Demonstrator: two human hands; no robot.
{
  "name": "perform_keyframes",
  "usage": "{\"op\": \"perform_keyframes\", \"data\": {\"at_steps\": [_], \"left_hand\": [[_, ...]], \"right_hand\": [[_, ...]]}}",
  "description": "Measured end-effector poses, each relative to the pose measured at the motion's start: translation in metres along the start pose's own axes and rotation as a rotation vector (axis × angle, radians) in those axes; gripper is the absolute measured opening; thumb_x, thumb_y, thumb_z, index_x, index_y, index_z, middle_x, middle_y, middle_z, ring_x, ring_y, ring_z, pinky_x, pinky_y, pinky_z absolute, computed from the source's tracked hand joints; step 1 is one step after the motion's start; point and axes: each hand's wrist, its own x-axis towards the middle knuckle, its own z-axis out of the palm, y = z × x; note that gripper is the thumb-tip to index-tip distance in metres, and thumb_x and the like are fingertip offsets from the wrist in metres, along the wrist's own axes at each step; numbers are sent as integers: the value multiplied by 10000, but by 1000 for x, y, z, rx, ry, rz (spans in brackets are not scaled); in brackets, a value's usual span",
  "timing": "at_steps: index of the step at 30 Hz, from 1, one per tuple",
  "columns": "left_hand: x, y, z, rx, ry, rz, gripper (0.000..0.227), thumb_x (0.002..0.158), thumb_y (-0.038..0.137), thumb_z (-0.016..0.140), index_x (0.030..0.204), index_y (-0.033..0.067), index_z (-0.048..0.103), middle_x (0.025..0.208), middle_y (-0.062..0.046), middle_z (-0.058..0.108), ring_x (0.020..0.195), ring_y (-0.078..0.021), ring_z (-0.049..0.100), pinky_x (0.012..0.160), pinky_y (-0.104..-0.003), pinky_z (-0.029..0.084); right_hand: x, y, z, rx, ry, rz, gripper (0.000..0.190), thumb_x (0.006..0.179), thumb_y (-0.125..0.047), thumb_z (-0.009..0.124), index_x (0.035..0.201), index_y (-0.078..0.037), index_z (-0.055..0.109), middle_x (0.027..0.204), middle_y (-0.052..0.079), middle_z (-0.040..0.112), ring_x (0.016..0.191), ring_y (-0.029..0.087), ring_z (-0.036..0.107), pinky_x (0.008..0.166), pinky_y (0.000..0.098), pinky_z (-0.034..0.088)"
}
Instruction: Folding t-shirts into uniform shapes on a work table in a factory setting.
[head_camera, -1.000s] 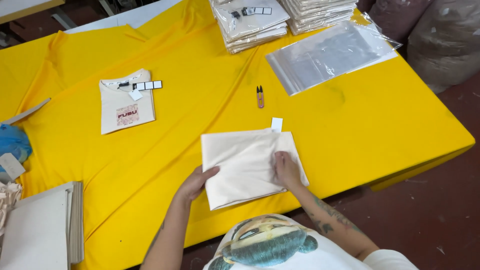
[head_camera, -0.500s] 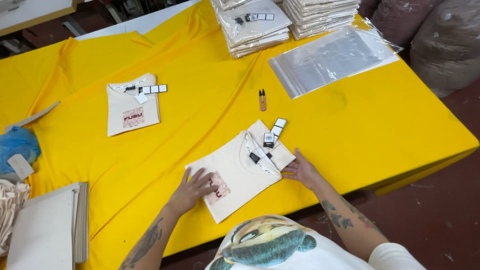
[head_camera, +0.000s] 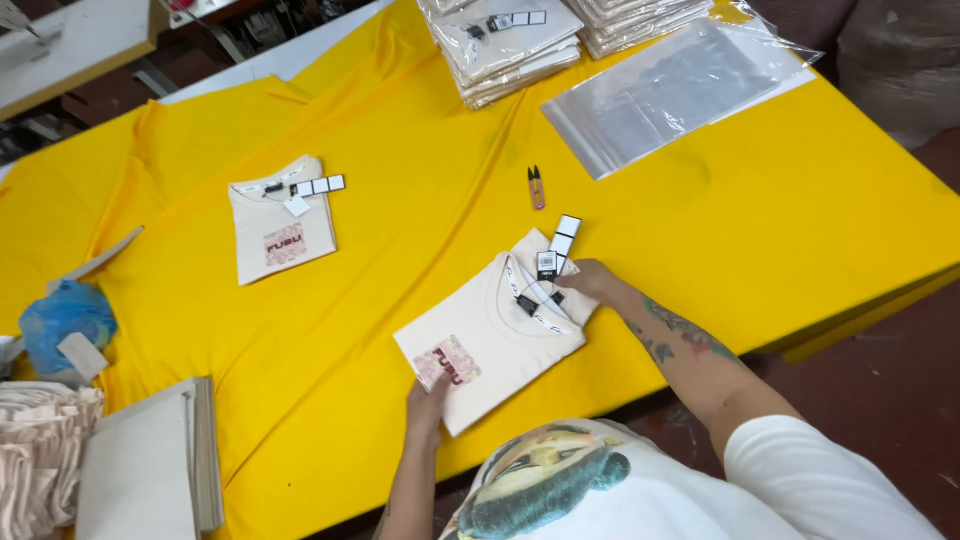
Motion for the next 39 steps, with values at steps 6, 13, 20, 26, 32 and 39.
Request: {"op": "perform_keyframes", "data": {"at_steps": [6, 13, 20, 26, 32, 39], "left_hand": [[63, -29, -56, 75, 136, 119, 460, 946, 226, 736, 1348, 40, 614, 1024, -223, 739, 887, -281, 744, 731, -423, 618], [33, 30, -63, 723, 229, 101, 656, 934, 394, 722, 1476, 125, 468, 1224, -243, 716, 1155, -387, 693, 930, -511, 569], [10, 7, 71, 950, 173, 1025, 592, 775, 160, 840, 1330, 94, 646, 1270, -175, 596, 1232, -401, 571, 1044, -483, 478], [-30, 29, 149, 1169, -81, 679, 754, 889, 492, 700, 1535, 208, 437, 1640, -155, 278, 1541, -410, 146, 1211, -663, 0], [-21, 23, 156, 1230, -17, 569, 688, 864, 456, 619, 1506, 275, 453, 1682, -93, 235, 1575, -356, 93, 1212, -655, -42], [-12, 12, 158, 1121, 79, 597, 646, 857, 397, 663, 1461, 233, 506, 1642, -115, 303, 1549, -391, 154, 1198, -708, 32]], "right_hand": [[-101, -37, 9, 202, -143, -6, 771, 970, -523, 662, 1541, -43, 468, 1532, 243, 493, 1451, 380, 436, 1179, 476, 380], [-114, -38, -10, 531, -311, 165, 679, 1008, -344, 657, 1492, 74, 427, 1181, 190, 591, 1010, 268, 659, 788, 379, 609], [-93, -42, 6, 587, -227, 69, 697, 884, -368, 800, 1347, 102, 576, 1085, 218, 663, 953, 292, 708, 709, 388, 618], [-118, -57, -7, 534, -265, -46, 748, 790, -205, 903, 1404, 63, 571, 1276, 242, 640, 1233, 345, 602, 1002, 413, 533], [-113, -40, -1, 569, -231, -50, 762, 856, -218, 849, 1443, 118, 496, 1288, 278, 565, 1309, 373, 531, 1077, 451, 456], [-111, -36, 6, 634, -201, -52, 622, 854, -184, 843, 1336, 90, 560, 1119, 179, 639, 1070, 283, 627, 917, 368, 523]]}}
